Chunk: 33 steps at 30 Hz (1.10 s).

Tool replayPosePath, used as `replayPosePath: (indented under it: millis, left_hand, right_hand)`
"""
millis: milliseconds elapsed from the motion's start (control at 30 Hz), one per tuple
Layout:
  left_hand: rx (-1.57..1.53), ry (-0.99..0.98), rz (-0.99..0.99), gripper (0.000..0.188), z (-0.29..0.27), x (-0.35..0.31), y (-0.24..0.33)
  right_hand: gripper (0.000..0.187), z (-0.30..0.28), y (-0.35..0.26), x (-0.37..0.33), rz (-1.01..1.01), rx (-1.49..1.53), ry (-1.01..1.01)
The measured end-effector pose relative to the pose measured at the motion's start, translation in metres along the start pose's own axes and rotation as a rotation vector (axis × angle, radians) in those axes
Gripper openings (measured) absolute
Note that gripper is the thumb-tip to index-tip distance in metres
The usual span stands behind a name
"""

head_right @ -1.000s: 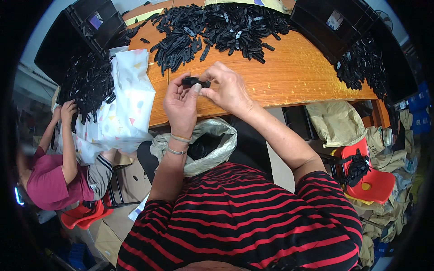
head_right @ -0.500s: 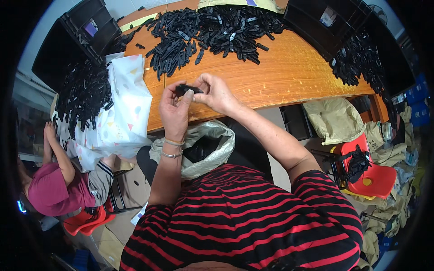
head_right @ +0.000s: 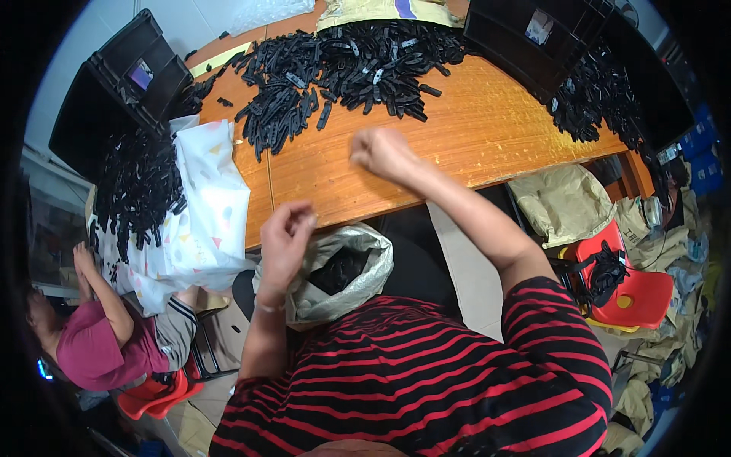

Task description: Inspecting small black plastic components and sorting them into a storage bag.

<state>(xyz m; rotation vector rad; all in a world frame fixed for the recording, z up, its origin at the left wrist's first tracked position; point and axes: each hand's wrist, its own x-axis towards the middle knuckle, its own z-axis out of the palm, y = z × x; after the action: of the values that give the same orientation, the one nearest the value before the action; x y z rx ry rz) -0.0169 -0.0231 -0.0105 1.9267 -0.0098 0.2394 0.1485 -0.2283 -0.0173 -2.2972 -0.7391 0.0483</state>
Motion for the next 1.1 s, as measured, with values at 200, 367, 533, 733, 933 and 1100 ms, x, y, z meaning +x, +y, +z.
replayPosePath:
  millis: [200, 367, 533, 733, 933, 1100]
  left_hand:
    - [0.511, 0.202, 0.287, 0.028, 0.04, 0.135, -0.021]
    - [0.843, 0.157, 0.2, 0.027, 0.066, 0.195, -0.034]
    - [0.827, 0.203, 0.266, 0.02, 0.063, 0.191, -0.042]
    - [0.694, 0.185, 0.32, 0.018, 0.04, 0.144, -0.049]
    - [0.626, 0.207, 0.321, 0.019, 0.021, 0.119, -0.052]
    - [0.63, 0.114, 0.268, 0.019, 0.013, 0.114, -0.05]
  right_hand:
    - [0.02, -0.015, 0.04, 0.066, -0.02, -0.449, 0.279]
    - [0.033, -0.003, 0.041, 0.086, 0.16, -0.519, 0.317]
    - [0.019, 0.001, 0.034, 0.079, 0.093, -0.511, 0.332]
    - [0.019, 0.007, 0.016, 0.041, 0.289, 0.047, 0.006]
    - [0.016, -0.005, 0.0, 0.033, 0.081, -0.248, 0.009]
    - [0.018, -0.012, 0.002, 0.042, -0.38, -0.479, -0.118]
